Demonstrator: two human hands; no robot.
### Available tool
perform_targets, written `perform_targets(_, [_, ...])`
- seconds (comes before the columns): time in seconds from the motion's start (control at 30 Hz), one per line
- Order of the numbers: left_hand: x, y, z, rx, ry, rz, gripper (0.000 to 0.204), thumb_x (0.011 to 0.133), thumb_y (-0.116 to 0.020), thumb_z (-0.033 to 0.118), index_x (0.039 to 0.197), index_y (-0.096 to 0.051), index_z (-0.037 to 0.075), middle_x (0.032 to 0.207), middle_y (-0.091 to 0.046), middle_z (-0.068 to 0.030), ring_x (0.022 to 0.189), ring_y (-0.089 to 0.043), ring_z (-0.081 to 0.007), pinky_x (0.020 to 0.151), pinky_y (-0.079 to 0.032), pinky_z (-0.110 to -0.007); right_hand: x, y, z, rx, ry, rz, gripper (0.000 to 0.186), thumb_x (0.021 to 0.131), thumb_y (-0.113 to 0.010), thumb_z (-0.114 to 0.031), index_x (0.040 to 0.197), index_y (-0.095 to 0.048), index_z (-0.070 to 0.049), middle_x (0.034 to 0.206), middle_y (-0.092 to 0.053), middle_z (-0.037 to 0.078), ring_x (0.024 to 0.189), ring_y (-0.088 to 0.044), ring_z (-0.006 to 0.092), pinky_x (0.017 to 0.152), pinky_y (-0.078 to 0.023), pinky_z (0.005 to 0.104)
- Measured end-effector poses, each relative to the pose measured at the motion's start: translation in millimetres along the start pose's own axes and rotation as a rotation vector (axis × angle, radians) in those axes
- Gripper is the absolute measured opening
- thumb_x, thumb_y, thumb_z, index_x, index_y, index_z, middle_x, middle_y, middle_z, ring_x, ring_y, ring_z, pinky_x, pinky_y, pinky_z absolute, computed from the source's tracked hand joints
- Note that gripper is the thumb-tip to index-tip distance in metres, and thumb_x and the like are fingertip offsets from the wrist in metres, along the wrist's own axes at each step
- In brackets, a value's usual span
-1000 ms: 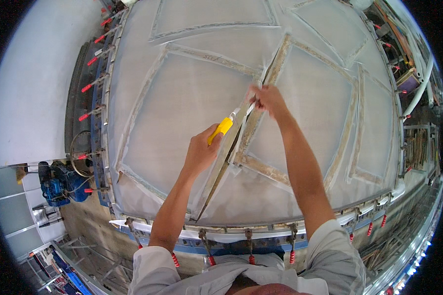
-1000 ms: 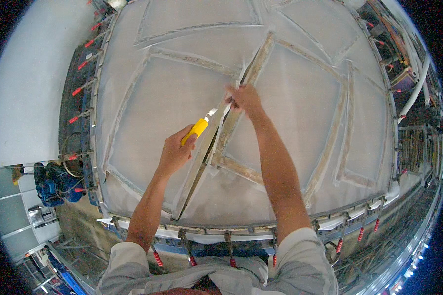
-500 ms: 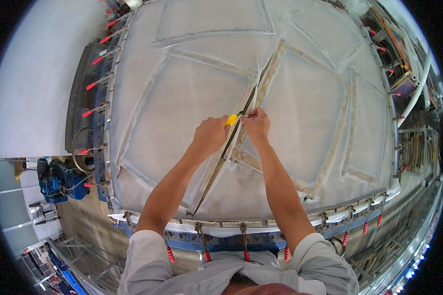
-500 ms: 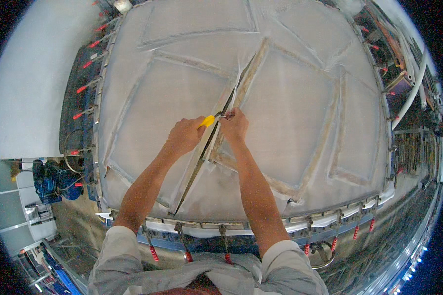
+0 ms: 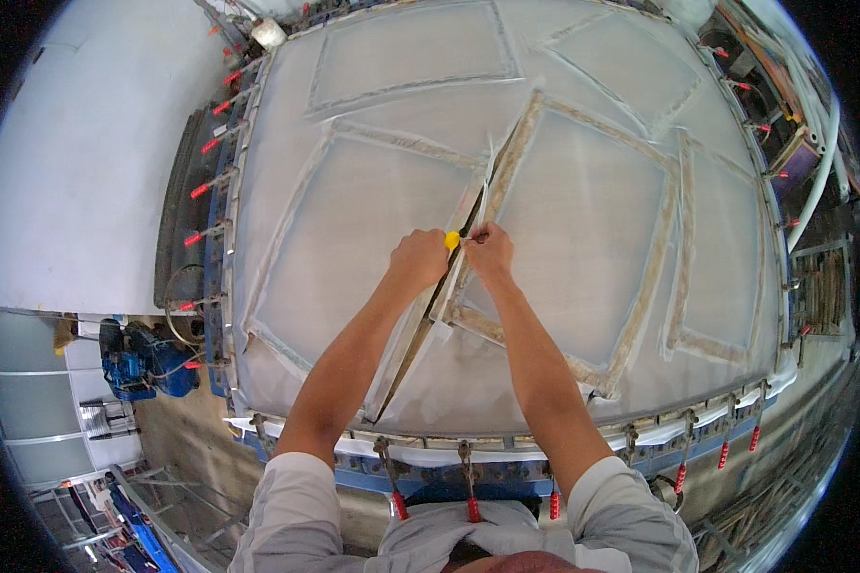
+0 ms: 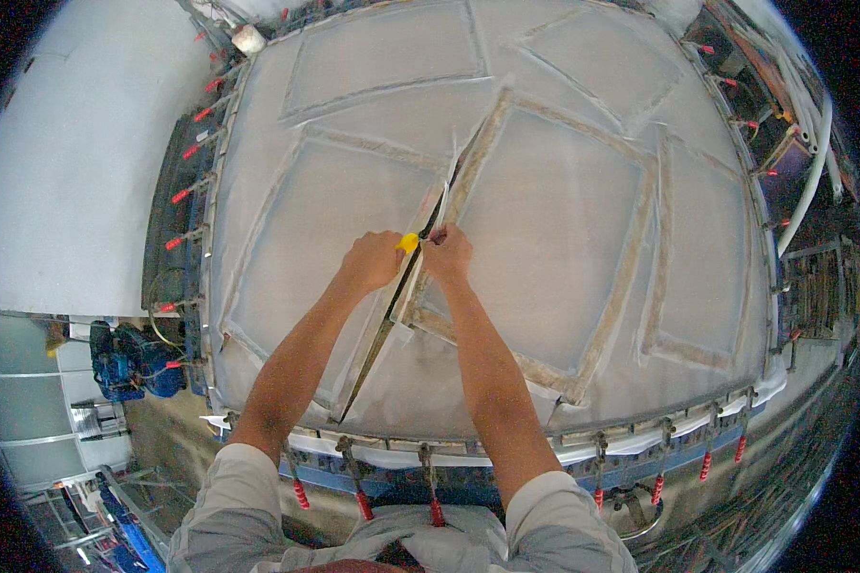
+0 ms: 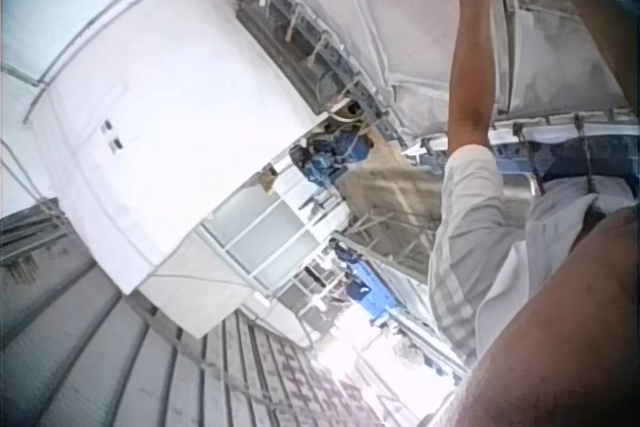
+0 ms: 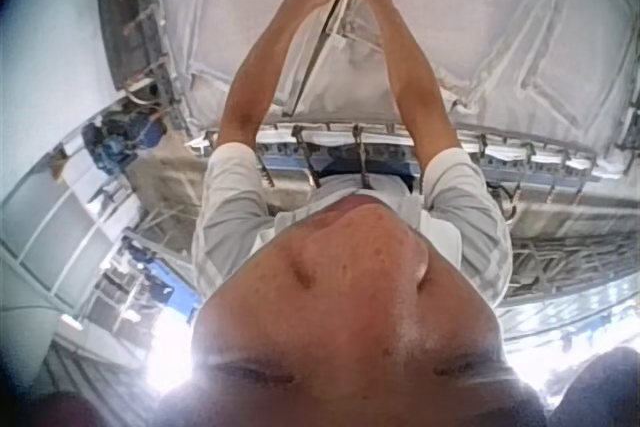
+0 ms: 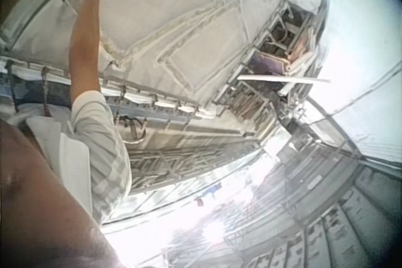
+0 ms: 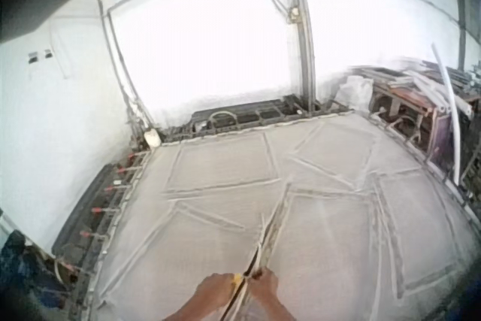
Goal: The person uses a yellow utility knife to cut along seams and edges of a large white fabric sheet stretched over a circular frame. They repeatedly slice and peel back sections of the fabric, working methodically around the perimeter and interior seams.
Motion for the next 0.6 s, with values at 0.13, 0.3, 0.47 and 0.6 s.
perform_targets(0.13, [-12, 3, 4, -0.027, 0.019, -0.04, 0.021, 0.098, -0.058, 0.023, 0.107, -0.068, 0.007, 0.1, -0.073, -0.0189, 0.094, -0.069, -0.043, 0.085, -0.055, -0.054, 13, 0, 18, 0.01, 0.019, 0.054, 0.021, 0.077, -0.082, -0.014, 0.087, -0.066, -0.005, 0.076, -0.069, 0.005, 0.071, -0.065, 0.0149, 0.066, -0.053, 0.033])
perform_targets(0.3, [-79, 23, -36, -0.206, -0.071, 0.019, 0.025, 0.099, -0.059, 0.023, 0.116, -0.067, 0.007, 0.095, -0.072, -0.0211, 0.088, -0.07, -0.0407, 0.077, -0.055, -0.054, 16, 24, 5, 0.315, -0.066, -0.17, 0.019, 0.084, -0.076, -0.02, 0.088, -0.069, -0.003, 0.08, -0.07, 0.009, 0.076, -0.069, 0.022, 0.07, -0.054, 0.0391])
perform_targets(0.47, [-65, 46, -47, -0.575, -0.053, 0.184, 0.028, 0.099, -0.059, 0.024, 0.122, -0.065, 0.009, 0.081, -0.069, -0.0212, 0.077, -0.069, -0.0398, 0.072, -0.054, -0.05, 86, 58, -23, 0.635, -0.23, -0.161, 0.028, 0.086, -0.08, -0.023, 0.092, -0.068, 0.001, 0.078, -0.066, 0.008, 0.072, -0.065, 0.018, 0.07, -0.058, 0.0366])
perform_targets(0.6, [-22, 39, -53, -0.509, -0.124, 0.286, 0.031, 0.1, -0.059, 0.023, 0.129, -0.062, 0.013, 0.081, -0.068, -0.0181, 0.074, -0.068, -0.0382, 0.069, -0.054, -0.049, 152, 58, -46, 0.573, -0.326, -0.131, 0.031, 0.083, -0.085, -0.024, 0.086, -0.067, 0.002, 0.075, -0.061, 0.006, 0.066, -0.062, 0.0175, 0.061, -0.062, 0.0371])
Point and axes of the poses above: each hand's wrist, its own x-axis towards the middle knuckle, its own y-axis out of the back of the hand, z = x × y, the point moved 2 cm from there along x, towards the middle knuckle
